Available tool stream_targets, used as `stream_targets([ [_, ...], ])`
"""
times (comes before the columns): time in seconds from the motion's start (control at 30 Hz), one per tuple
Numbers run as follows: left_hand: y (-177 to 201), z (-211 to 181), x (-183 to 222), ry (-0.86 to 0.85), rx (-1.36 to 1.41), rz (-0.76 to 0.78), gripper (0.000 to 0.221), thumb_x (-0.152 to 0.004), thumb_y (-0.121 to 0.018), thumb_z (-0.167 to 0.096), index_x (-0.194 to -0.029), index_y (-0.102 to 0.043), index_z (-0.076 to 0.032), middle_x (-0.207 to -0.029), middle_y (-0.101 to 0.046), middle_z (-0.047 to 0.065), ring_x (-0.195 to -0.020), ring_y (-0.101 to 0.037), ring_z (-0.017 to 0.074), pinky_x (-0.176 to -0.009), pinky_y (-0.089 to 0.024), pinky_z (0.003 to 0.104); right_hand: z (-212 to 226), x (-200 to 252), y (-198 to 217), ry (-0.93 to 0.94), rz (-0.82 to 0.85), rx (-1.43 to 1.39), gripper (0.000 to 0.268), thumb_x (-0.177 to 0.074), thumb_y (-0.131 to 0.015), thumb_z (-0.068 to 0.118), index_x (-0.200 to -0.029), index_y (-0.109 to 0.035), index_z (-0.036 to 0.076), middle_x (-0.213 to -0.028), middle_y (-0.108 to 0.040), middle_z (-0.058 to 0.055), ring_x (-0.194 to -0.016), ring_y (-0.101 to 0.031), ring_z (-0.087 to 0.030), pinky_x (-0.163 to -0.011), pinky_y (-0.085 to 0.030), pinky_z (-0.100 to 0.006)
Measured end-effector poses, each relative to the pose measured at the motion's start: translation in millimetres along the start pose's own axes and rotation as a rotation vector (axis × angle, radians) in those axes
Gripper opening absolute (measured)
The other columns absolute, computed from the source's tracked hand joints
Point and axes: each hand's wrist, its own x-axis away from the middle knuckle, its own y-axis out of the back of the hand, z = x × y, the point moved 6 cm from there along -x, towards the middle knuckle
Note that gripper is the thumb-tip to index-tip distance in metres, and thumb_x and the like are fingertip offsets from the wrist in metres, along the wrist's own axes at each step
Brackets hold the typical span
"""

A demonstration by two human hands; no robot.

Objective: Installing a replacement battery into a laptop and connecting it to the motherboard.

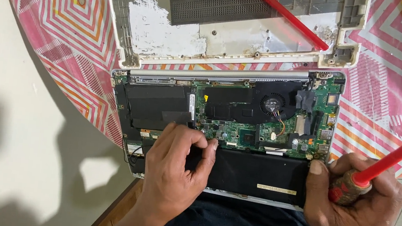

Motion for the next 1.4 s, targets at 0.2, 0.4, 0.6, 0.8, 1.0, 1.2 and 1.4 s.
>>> stream_targets([
  [0.2,4,-5,-5,-0.032,0.033,-0.047,0.013,-0.087,-0.066,-0.003,-0.082,-0.055,-0.008,-0.076,-0.057,0.001,-0.066,-0.049,0.0160,-0.064,-0.043,0.029,3,0,0,-0.004,0.013,0.032,0.043,-0.088,-0.073,-0.012,-0.113,-0.038,-0.011,-0.091,-0.049,-0.028,-0.067,-0.051,-0.029,-0.068,-0.044,-0.037],
  [0.4,7,-8,-11,0.021,0.052,-0.042,0.011,-0.084,-0.067,-0.003,-0.082,-0.058,-0.008,-0.077,-0.061,-0.001,-0.066,-0.049,0.0139,-0.064,-0.044,0.026,-4,3,2,-0.018,-0.021,0.014,0.044,-0.085,-0.072,-0.015,-0.113,-0.038,-0.011,-0.088,-0.048,-0.027,-0.063,-0.050,-0.027,-0.065,-0.043,-0.036],
  [0.6,7,-3,-11,0.104,0.080,-0.029,0.011,-0.084,-0.073,-0.010,-0.086,-0.062,-0.010,-0.074,-0.060,-0.002,-0.066,-0.050,0.0115,-0.064,-0.047,0.024,-4,4,2,-0.034,-0.014,0.013,0.042,-0.086,-0.072,-0.010,-0.112,-0.039,-0.010,-0.083,-0.048,-0.027,-0.064,-0.051,-0.028,-0.066,-0.042,-0.036],
  [0.8,4,7,-12,0.205,0.067,0.025,0.019,-0.083,-0.075,-0.016,-0.078,-0.056,-0.015,-0.069,-0.053,-0.006,-0.061,-0.044,0.0100,-0.055,-0.038,0.025,-3,6,5,-0.073,0.017,0.064,0.041,-0.089,-0.073,-0.006,-0.114,-0.039,-0.007,-0.091,-0.048,-0.025,-0.069,-0.052,-0.027,-0.075,-0.045,-0.037],
  [1.0,2,6,-20,0.194,0.089,0.092,0.024,-0.083,-0.074,-0.010,-0.077,-0.051,-0.014,-0.068,-0.051,-0.005,-0.057,-0.041,0.0083,-0.054,-0.041,0.023,8,4,9,-0.184,0.177,0.166,0.045,-0.095,-0.070,-0.006,-0.122,-0.034,-0.005,-0.092,-0.048,-0.026,-0.080,-0.051,-0.027,-0.081,-0.044,-0.036],
  [1.2,2,-7,-23,0.079,0.016,0.096,0.021,-0.083,-0.059,0.002,-0.078,-0.049,-0.015,-0.079,-0.057,-0.005,-0.058,-0.052,0.0101,-0.052,-0.044,0.020,4,9,7,-0.241,0.141,0.147,0.046,-0.096,-0.071,-0.011,-0.124,-0.035,-0.005,-0.098,-0.049,-0.026,-0.085,-0.052,-0.028,-0.084,-0.044,-0.035],
  [1.4,3,6,-27,0.179,0.177,0.205,0.025,-0.083,-0.072,-0.008,-0.075,-0.050,-0.016,-0.067,-0.051,-0.006,-0.056,-0.040,0.0080,-0.052,-0.038,0.022,0,7,4,-0.147,0.058,0.085,0.043,-0.092,-0.071,-0.008,-0.117,-0.037,-0.006,-0.085,-0.049,-0.024,-0.072,-0.051,-0.026,-0.079,-0.045,-0.035],
])
